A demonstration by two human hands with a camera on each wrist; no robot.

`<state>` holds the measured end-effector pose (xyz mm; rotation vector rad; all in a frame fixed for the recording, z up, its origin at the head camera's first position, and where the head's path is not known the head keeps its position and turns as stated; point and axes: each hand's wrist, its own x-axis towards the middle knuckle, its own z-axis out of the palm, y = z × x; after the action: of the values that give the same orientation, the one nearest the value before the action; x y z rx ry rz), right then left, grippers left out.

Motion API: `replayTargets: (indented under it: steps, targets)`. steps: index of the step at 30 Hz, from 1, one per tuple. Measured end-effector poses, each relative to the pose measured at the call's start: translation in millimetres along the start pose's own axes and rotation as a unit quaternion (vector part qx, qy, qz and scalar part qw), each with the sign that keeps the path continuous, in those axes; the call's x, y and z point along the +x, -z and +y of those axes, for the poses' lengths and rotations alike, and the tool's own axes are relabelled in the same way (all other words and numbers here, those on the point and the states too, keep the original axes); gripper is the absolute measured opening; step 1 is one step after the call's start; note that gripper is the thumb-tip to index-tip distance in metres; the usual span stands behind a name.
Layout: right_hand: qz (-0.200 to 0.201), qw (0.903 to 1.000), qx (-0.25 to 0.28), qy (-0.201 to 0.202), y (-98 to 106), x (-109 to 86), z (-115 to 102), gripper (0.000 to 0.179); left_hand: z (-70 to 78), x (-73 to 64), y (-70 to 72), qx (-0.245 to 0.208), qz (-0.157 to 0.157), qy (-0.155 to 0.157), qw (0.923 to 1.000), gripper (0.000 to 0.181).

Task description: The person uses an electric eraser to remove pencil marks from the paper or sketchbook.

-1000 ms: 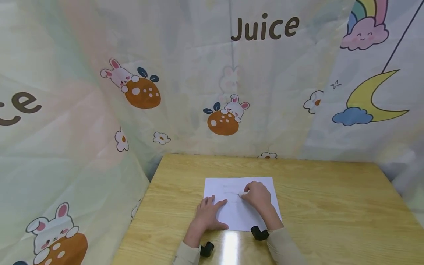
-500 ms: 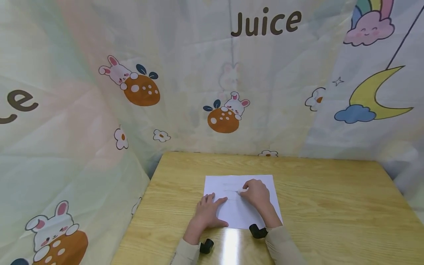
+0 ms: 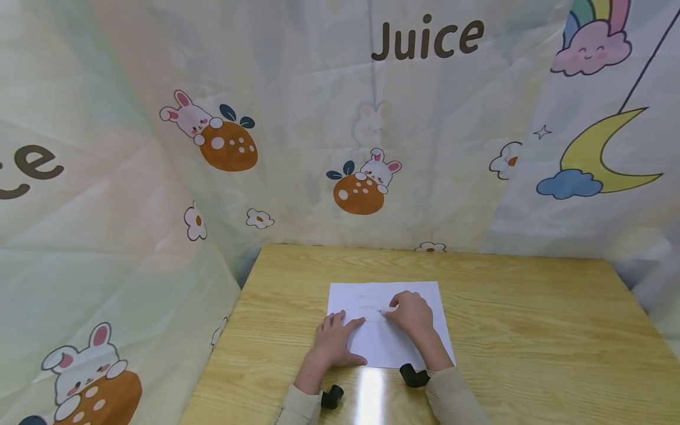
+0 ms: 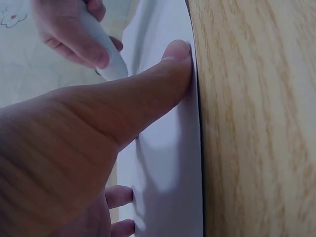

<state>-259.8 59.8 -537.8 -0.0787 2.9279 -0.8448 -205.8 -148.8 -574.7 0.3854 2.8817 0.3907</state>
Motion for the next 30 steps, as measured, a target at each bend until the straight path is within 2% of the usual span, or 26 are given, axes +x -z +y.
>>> replayTargets:
  steps: [7, 12, 17, 23, 30]
  targets:
    - [0.006, 0.9998, -0.012, 0.016, -3.4, 5.9, 0.6, 0.021, 2.6, -2.9, 1.1, 0.002, 0.009, -0.008, 0.9999, 0.087]
    - [-0.001, 0.9999, -0.016, 0.005, -3.2, 3.5, 0.7, 0.021, 2.8, -5.3, 1.1, -0.004, 0.01, -0.008, 0.9999, 0.087]
    - [0.004, 0.9997, -0.012, 0.02, -6.7, 6.6, -1.3, 0.021, 1.9, -5.5, 3.0, -0.001, 0.014, -0.007, 0.9999, 0.086]
    - [-0.005, 0.9999, -0.01, -0.007, -9.0, 0.5, -2.5, 0.02, 1.8, -6.3, -1.2, 0.006, 0.01, -0.005, 0.9999, 0.088]
    - [0.012, 0.9999, 0.0, 0.01, -10.8, 3.8, -6.2, 0.02, 1.2, -6.4, -2.3, 0.008, 0.012, 0.0, 0.9999, 0.088]
